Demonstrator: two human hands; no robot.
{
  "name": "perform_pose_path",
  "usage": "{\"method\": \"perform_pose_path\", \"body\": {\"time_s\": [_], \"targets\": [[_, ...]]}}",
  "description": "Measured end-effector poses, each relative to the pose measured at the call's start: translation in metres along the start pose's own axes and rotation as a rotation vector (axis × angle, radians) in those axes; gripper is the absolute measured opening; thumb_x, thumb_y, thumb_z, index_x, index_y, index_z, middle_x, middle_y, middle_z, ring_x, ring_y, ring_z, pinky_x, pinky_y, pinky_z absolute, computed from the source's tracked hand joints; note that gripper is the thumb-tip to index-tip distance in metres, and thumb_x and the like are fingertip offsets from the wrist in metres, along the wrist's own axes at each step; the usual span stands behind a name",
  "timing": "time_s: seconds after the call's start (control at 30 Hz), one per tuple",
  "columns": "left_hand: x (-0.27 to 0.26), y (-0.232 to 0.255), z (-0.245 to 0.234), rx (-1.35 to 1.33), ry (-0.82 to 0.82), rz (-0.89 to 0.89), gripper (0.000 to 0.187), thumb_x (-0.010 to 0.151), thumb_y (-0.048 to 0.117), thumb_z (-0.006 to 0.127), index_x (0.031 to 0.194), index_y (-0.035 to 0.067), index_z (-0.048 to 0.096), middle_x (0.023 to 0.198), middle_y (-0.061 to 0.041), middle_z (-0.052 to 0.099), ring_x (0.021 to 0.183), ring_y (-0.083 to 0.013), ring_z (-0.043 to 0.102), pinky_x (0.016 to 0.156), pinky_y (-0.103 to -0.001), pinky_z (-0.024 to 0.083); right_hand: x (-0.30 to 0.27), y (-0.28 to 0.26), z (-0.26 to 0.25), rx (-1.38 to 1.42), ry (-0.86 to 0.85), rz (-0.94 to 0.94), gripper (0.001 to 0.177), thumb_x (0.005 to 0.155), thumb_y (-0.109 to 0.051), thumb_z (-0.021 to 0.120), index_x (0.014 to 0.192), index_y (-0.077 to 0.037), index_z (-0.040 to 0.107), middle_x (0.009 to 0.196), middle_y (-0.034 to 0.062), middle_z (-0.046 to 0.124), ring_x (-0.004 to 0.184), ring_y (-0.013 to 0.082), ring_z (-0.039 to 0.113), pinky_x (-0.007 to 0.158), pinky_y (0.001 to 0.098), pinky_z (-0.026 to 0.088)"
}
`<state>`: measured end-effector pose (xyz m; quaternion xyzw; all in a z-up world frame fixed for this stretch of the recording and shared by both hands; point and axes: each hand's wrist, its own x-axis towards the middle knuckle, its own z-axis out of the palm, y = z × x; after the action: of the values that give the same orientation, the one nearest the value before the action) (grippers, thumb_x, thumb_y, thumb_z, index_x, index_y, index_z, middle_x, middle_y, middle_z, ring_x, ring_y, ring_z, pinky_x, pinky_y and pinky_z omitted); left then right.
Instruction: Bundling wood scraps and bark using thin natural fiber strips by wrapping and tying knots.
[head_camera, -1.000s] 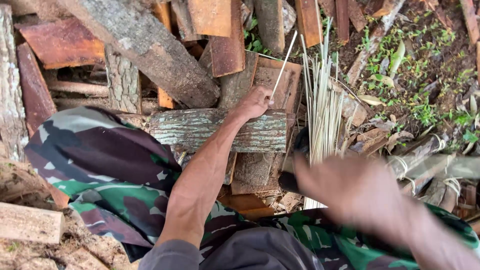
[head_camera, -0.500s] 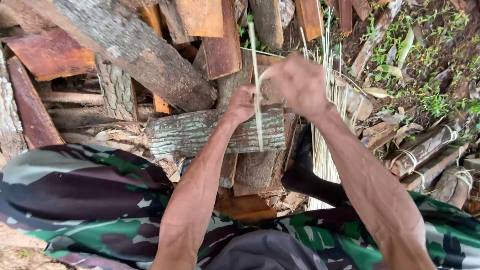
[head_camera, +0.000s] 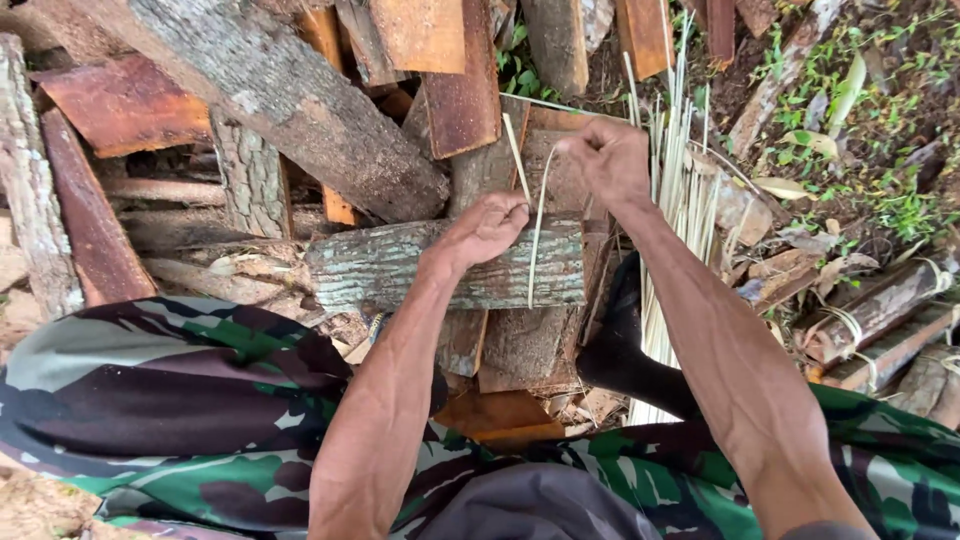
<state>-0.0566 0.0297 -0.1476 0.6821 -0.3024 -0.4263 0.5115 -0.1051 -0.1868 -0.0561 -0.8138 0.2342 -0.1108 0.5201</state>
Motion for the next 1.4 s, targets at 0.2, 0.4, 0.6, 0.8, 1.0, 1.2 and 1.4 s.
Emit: {"method": "perform_pose_path", "body": {"time_s": [0.2, 0.4, 0.6, 0.8, 1.0, 1.2, 1.4], "targets": [[-0.039, 0.090, -0.011, -0.335, 0.006, -0.061, 0.062, 0.094, 0.018, 0.074, 0.146, -0.001, 0.044, 0.147, -0.038, 0.042, 0.130, -0.0531, 0.051, 0.107, -0.055, 0.052, -0.003, 0.056, 0.011, -0.319, -0.119, 0.174, 0.027, 0.081, -0.028, 0.090, 0.072, -0.012, 0.071, 0.058, 0.0037, 0.065, 0.062, 0.0184, 0.066, 0.060, 0.0291, 0.047], [-0.024, 0.053, 0.010, -0.018, 0.164, -0.074, 0.037, 0.095, 0.023, 0.066, 0.130, 0.036, 0.068, 0.105, -0.005, 0.079, 0.110, -0.0222, 0.072, 0.103, -0.043, 0.053, -0.031, 0.028, -0.052, -0.434, -0.353, -0.014, 0.030, 0.089, -0.026, 0.089, 0.087, 0.000, 0.074, 0.072, 0.0204, 0.068, 0.072, 0.0395, 0.069, 0.068, 0.0406, 0.049], [-0.037, 0.083, 0.001, 0.102, 0.223, -0.063, 0.027, 0.092, 0.027, 0.066, 0.117, 0.029, 0.073, 0.092, -0.003, 0.080, 0.098, -0.0237, 0.076, 0.095, -0.044, 0.057, -0.123, 0.060, -0.101, -0.355, -0.334, 0.139, 0.010, 0.100, -0.007, 0.071, 0.102, -0.003, 0.079, 0.080, 0.0170, 0.073, 0.080, 0.0277, 0.071, 0.075, 0.0395, 0.051], [-0.031, 0.067, 0.007, 0.164, 0.244, -0.014, 0.026, 0.089, 0.021, 0.062, 0.109, 0.030, 0.076, 0.085, -0.001, 0.079, 0.092, -0.0258, 0.076, 0.093, -0.044, 0.057, -0.204, 0.132, -0.006, -0.843, -0.286, -0.001, 0.003, 0.081, -0.009, 0.074, 0.078, -0.009, 0.073, 0.062, 0.0159, 0.066, 0.061, 0.0356, 0.068, 0.058, 0.0449, 0.054], [-0.022, 0.051, 0.016, 0.312, 0.363, 0.111, 0.020, 0.086, 0.019, 0.065, 0.101, 0.028, 0.076, 0.083, -0.002, 0.078, 0.087, -0.0255, 0.077, 0.099, -0.047, 0.048, -0.247, 0.102, 0.056, -0.578, 0.186, 0.358, 0.017, 0.077, -0.018, 0.070, 0.063, -0.010, 0.075, 0.056, 0.0142, 0.064, 0.064, 0.0345, 0.071, 0.043, 0.0441, 0.043], [-0.017, 0.050, 0.015, 0.304, 0.305, 0.158, 0.023, 0.085, 0.018, 0.057, 0.097, 0.031, 0.071, 0.078, -0.010, 0.075, 0.085, -0.0374, 0.074, 0.085, -0.051, 0.056, -0.243, -0.049, 0.043, -0.427, -0.097, 0.402, 0.015, 0.086, -0.022, 0.061, 0.082, -0.016, 0.074, 0.062, 0.0075, 0.069, 0.072, 0.0370, 0.072, 0.063, 0.0544, 0.050], [-0.021, 0.051, 0.021, 0.371, 0.331, 0.209, 0.014, 0.088, 0.020, 0.055, 0.094, 0.022, 0.067, 0.069, -0.012, 0.072, 0.078, -0.0346, 0.076, 0.075, -0.049, 0.057, -0.257, -0.137, 0.021, -1.011, -0.685, 0.650, 0.088, 0.085, 0.014, 0.054, 0.162, 0.003, 0.013, 0.130, 0.0289, 0.065, 0.097, 0.0359, 0.075, 0.082, 0.0501, 0.063]]}}
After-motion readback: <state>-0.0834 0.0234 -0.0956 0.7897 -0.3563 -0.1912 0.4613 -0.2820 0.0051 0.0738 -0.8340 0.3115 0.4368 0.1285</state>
